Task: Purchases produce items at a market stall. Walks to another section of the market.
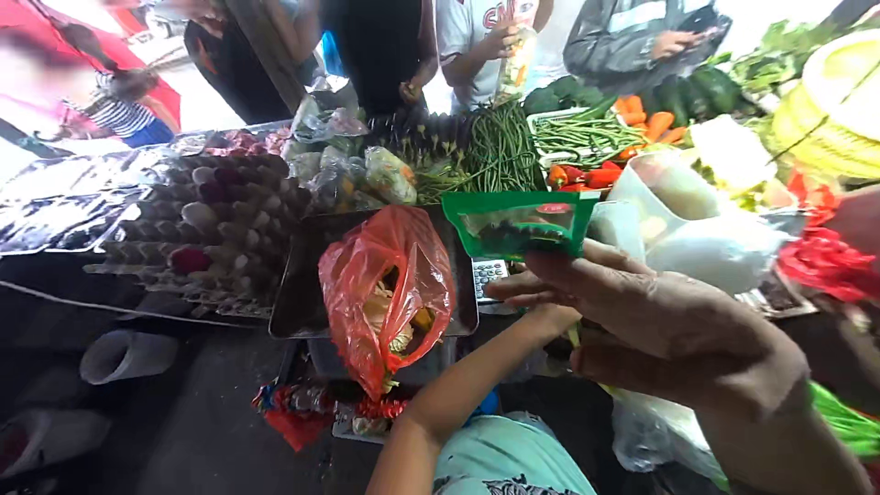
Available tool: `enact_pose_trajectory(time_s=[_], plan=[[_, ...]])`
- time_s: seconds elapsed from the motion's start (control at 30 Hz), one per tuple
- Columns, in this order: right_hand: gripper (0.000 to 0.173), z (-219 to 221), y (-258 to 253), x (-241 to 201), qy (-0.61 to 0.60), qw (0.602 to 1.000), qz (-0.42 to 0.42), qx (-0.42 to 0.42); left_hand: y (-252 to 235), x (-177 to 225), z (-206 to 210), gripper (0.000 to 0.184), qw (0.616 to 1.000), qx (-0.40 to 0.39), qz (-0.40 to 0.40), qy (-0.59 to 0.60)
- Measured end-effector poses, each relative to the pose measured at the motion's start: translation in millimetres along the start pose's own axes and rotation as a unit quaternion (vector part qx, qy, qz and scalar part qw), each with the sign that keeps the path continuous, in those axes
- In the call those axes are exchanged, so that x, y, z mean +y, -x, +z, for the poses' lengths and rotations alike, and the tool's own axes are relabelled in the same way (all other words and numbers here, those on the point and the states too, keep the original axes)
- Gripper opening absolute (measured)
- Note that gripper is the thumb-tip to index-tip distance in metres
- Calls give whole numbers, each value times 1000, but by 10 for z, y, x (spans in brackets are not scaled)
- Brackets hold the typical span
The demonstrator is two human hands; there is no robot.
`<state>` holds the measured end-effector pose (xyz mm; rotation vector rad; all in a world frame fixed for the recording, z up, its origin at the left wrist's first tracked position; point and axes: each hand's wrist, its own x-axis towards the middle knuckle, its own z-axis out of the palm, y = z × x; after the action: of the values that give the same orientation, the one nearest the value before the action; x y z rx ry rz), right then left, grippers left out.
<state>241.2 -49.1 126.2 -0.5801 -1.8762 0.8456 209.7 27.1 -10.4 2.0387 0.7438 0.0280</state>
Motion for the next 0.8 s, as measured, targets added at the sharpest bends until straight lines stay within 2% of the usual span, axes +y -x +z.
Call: enact_pose_trajectory(time_s=[0.1, 0.13, 0.23, 0.27, 0.3, 0.33, 0.37, 0.4, 0.5, 0.57, 0.67, 0.8], plan=[[49, 14, -38, -15, -2, 1000, -2, -9, 158, 26, -30, 35, 997, 70, 13, 17], [49, 17, -43, -23, -3, 1000, -2, -13, 204, 48, -59, 35, 999, 53, 4, 7], [50, 11, -45, -35, -3, 999, -9, -34, 276, 118, -153, 37, 995, -73, -18, -61], [50, 4, -31, -47, 10, 999, -9, -29, 246, 98, -133, 37, 994, -80, -3, -77], [48, -14, 0, -76, 41, 999, -6, -11, 154, 27, -44, 37, 995, -41, 26, -82], [45, -41, 54, -125, 99, 995, 4, 30, -3, -84, 107, 36, 996, 42, 54, -53], [41, -89, 123, -180, 178, 981, 18, 81, -190, -220, 285, 35, 989, 118, 86, -13], [38, -151, 210, -231, 269, 953, 38, 135, -321, -317, 400, 37, 986, 138, 93, 27], [32, -358, 501, -335, 478, 827, 163, 246, -226, -311, 348, 47, 994, 76, 59, 57], [28, -450, 695, -332, 516, 769, 235, 295, -188, -324, 337, 47, 995, 71, 57, 52], [26, -454, 869, -307, 522, 730, 290, 333, -196, -378, 378, 46, 993, 79, 75, 39], [16, -348, 977, -83, 524, 709, 354, 311, -193, -391, 435, 45, 993, 86, 74, 31]])
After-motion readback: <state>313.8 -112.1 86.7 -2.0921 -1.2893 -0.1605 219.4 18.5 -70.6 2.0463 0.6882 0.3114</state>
